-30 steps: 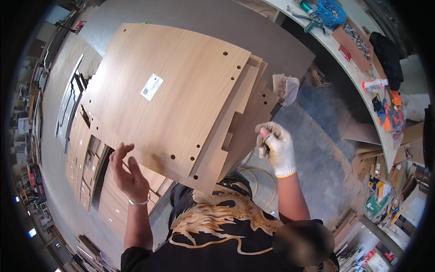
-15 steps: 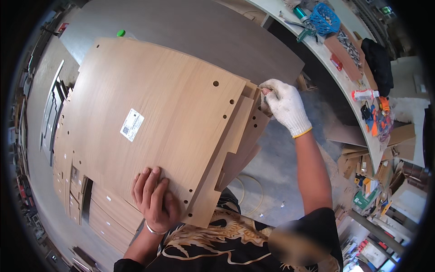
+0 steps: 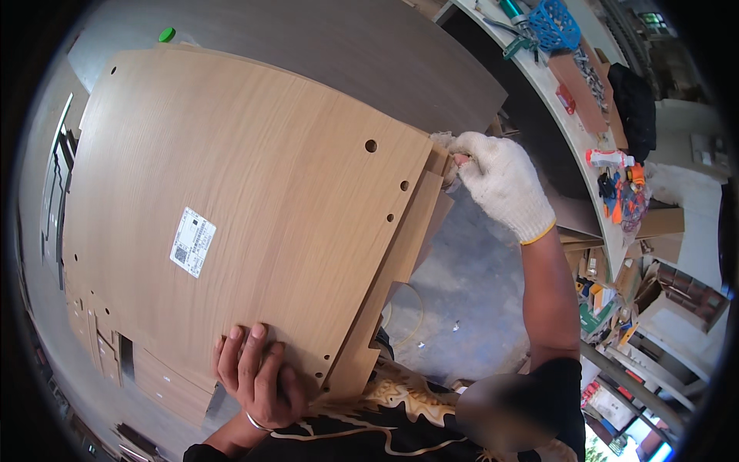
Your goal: The person assembles flat-pack furniture by inserting wooden dowels into pre-drilled holes on multiple panels. They handle the panels one at a time, aligning edges and inserting dowels by hand, then stack the assembled pieces on the workbench.
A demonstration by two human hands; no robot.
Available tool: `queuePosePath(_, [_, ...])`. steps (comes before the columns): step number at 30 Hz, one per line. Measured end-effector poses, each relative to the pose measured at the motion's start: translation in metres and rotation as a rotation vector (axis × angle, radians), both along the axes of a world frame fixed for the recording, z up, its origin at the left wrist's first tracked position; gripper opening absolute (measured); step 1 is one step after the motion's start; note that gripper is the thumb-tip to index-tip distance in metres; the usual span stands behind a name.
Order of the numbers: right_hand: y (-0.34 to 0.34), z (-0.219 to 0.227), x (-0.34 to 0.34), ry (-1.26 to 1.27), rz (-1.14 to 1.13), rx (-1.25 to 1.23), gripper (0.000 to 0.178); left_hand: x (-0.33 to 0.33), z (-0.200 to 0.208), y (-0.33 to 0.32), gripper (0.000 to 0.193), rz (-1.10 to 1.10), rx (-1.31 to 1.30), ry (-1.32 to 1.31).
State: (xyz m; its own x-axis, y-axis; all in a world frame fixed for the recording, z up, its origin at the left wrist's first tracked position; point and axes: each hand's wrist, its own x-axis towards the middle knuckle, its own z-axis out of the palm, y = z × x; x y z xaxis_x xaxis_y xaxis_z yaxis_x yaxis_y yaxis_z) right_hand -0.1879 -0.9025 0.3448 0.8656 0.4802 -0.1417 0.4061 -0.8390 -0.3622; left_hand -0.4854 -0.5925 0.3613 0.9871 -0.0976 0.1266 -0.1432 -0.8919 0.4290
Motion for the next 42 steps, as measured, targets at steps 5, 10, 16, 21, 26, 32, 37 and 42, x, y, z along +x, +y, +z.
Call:
queuePosePath(5, [0.006, 0.003, -0.002, -0.122, 0.106, -0.237, 0.015, -0.002, -0.004, 0.001, 0.035, -0.01, -0.011, -0.032])
queuePosePath(10, [0.022, 0.001, -0.015, -0.261, 0.153, -0.522, 0.018, -0.003, -0.005, 0.002, 0.033, -0.017, -0.012, -0.04])
queuePosePath(16, [-0.001, 0.003, -0.009, -0.035, -0.078, -0.092, 0.023, -0.004, -0.005, 0.005, 0.034, -0.019, -0.025, -0.05])
queuePosePath(21, [-0.008, 0.008, 0.007, 0.316, -0.168, 0.151, 0.021, -0.003, -0.007, 0.005, 0.034, -0.033, -0.026, -0.051])
queuePosePath(26, [0.007, 0.026, 0.023, 0.474, -0.183, 0.025, 0.023, -0.004, -0.006, 0.006, 0.034, -0.043, -0.01, -0.046])
queuePosePath(32, [0.003, 0.02, 0.031, 0.508, -0.167, 0.044, 0.029, -0.006, -0.008, 0.008, 0.033, -0.049, -0.007, -0.06])
queuePosePath(37, [0.008, 0.026, 0.035, 0.512, -0.121, 0.013, 0.028, -0.009, -0.008, 0.007, 0.033, -0.032, -0.011, -0.054])
queuePosePath(42, [0.015, 0.03, 0.041, 0.371, 0.064, -0.138, 0.024, -0.007, -0.009, 0.006, 0.032, -0.029, -0.011, -0.064])
